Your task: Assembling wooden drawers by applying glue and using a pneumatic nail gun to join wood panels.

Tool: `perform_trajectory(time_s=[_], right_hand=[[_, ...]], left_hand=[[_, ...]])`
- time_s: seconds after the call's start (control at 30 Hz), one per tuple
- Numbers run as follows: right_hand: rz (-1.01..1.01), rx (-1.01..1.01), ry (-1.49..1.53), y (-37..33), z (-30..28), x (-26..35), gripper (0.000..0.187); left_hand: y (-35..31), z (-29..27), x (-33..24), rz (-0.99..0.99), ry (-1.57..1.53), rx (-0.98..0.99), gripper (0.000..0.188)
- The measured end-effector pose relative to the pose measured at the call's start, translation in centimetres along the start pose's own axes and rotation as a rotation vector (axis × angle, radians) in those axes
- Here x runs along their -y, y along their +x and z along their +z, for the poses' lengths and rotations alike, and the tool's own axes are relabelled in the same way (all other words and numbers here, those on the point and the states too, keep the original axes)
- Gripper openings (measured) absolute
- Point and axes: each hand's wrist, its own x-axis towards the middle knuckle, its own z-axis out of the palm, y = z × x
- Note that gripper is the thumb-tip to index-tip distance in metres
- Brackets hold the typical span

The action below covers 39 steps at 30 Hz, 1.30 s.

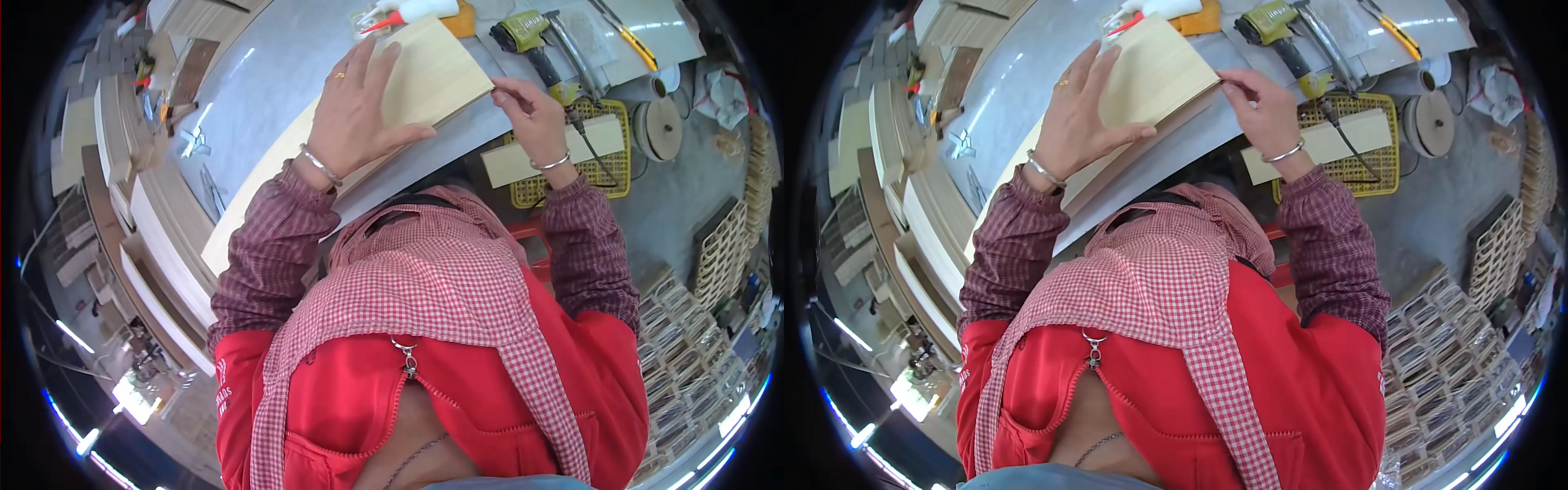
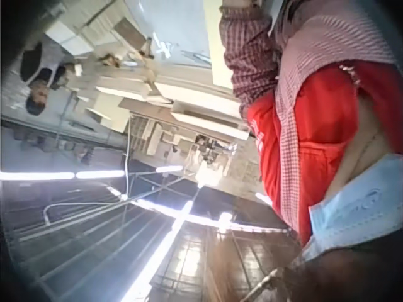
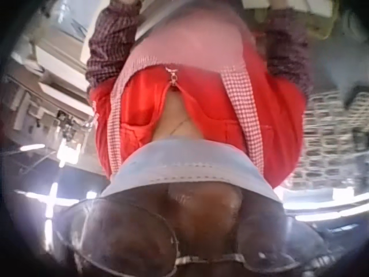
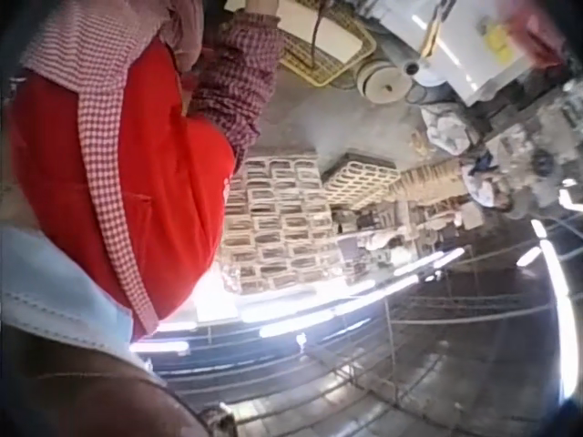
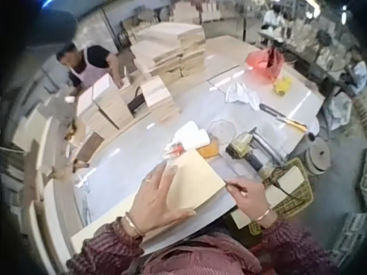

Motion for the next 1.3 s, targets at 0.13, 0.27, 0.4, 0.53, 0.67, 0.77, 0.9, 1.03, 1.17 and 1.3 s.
perform_trajectory(time_s=[0.13,0.27,0.4,0.53,0.67,0.77,0.9,1.03,1.17,1.3], right_hand=[[-0.168,-0.064,-0.284,0.9,-0.7,0.8,0.019],[-0.336,-0.139,-0.357,0.2,0.5,1.3,0.021],[-0.446,-0.134,-0.456,0.5,0.0,2.3,0.025],[-0.513,-0.112,-0.539,1.4,-0.6,2.1,0.028],[-0.586,-0.124,-0.583,2.1,-0.9,1.7,0.029],[-0.53,-0.064,-0.501,2.2,-1.3,2.2,0.029],[-0.485,-0.036,-0.471,3.9,-1.2,2.9,0.025],[-0.414,-0.016,-0.481,5.8,0.1,4.2,0.019],[-0.351,0.022,-0.547,6.8,1.7,4.7,0.014],[-0.335,0.078,-0.564,5.9,2.2,4.9,0.014]], left_hand=[[4.3,2.0,-1.3,0.033,0.073,0.059,0.091],[3.8,1.2,-1.6,0.011,0.06,0.108,0.093],[4.0,0.9,-1.9,-0.006,0.049,0.111,0.094],[4.8,1.2,-2.2,-0.017,0.037,0.107,0.094],[5.4,1.4,-2.4,-0.036,0.025,0.096,0.096],[5.5,1.4,-2.1,-0.021,0.049,0.112,0.095],[5.5,1.2,-2.3,-0.033,0.045,0.127,0.096],[5.5,0.9,-2.5,-0.049,0.021,0.138,0.096],[4.9,0.5,-2.6,-0.066,-0.004,0.128,0.094],[2.7,-0.5,-2.4,-0.054,-0.069,0.067,0.077]])
